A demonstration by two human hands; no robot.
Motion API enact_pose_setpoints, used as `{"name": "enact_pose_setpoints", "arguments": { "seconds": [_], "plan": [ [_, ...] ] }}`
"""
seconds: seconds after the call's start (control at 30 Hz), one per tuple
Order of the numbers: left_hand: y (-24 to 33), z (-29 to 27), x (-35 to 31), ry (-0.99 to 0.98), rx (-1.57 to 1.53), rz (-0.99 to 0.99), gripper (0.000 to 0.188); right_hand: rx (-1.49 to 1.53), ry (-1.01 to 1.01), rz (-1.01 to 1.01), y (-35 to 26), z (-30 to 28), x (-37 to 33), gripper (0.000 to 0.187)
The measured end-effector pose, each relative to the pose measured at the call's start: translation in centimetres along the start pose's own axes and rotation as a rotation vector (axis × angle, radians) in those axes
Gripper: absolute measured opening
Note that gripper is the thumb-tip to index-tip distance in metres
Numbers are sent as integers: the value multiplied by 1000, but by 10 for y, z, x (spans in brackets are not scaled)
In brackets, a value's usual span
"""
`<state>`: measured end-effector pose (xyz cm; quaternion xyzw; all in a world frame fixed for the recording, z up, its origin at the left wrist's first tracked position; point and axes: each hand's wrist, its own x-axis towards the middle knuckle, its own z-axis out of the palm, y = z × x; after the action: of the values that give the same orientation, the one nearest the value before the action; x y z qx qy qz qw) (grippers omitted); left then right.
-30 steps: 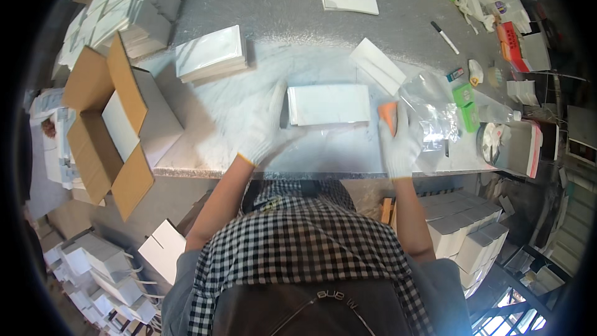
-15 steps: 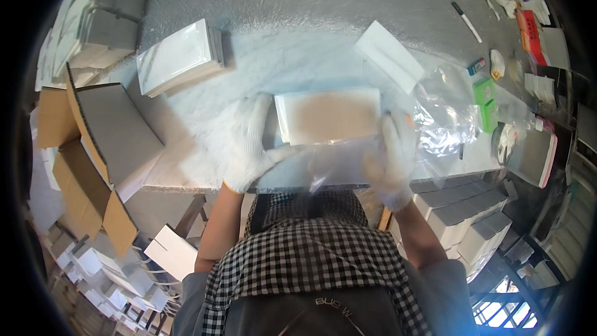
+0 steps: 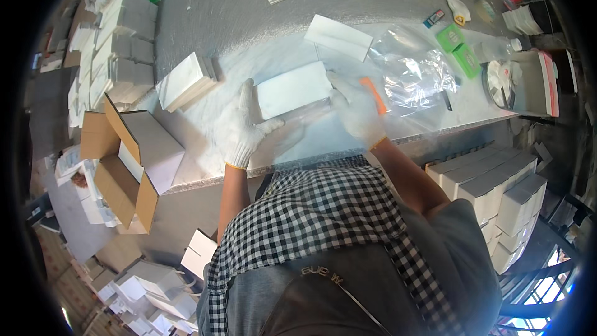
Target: The person wraps small white rectangular items in clear plastic wrap, then places them into a cardboard box. The person uses a handheld sealing tool to seal the plastic wrap around each item before stacking them.
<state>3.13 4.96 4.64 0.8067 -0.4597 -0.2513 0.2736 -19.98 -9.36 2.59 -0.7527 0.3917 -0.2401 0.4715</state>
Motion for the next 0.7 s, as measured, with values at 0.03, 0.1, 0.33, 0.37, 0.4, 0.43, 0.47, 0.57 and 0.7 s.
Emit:
{"name": "enact_pose_setpoints", "arguments": {
  "seconds": [0.03, 0.1, 0.33, 0.37, 0.4, 0.43, 0.47, 0.57, 0.7],
  "plan": [
    [2, 2, 0, -1, 46, 7, 117, 8, 11, -6, 4, 2, 0, 40],
    [10, 0, 1, 20, 128, -8, 114, 46, 10, 3, 10, 3, 1, 40],
    [-8, 14, 0, 100, -56, -33, 105, 34, -73, -84, 30, 2, 7, 43],
    [-10, 17, 0, 115, -95, -14, 103, 13, -97, -105, 29, -1, 8, 43],
    [-18, 20, -1, 132, -135, 5, 101, -9, -115, -106, 28, -2, 10, 42],
    [-17, 19, 1, 145, -175, 28, 99, -31, -127, -105, 25, -3, 13, 41],
    [-16, 18, 1, 125, -173, 16, 97, -53, -141, -105, 24, -5, 15, 41],
    [-15, 13, 0, 88, -152, -32, 98, -152, -152, -223, 22, -18, 22, 38],
    [-30, 17, -4, 90, -157, -55, 107, -602, -124, -183, 8, -53, 66, 51]
  ]
}}
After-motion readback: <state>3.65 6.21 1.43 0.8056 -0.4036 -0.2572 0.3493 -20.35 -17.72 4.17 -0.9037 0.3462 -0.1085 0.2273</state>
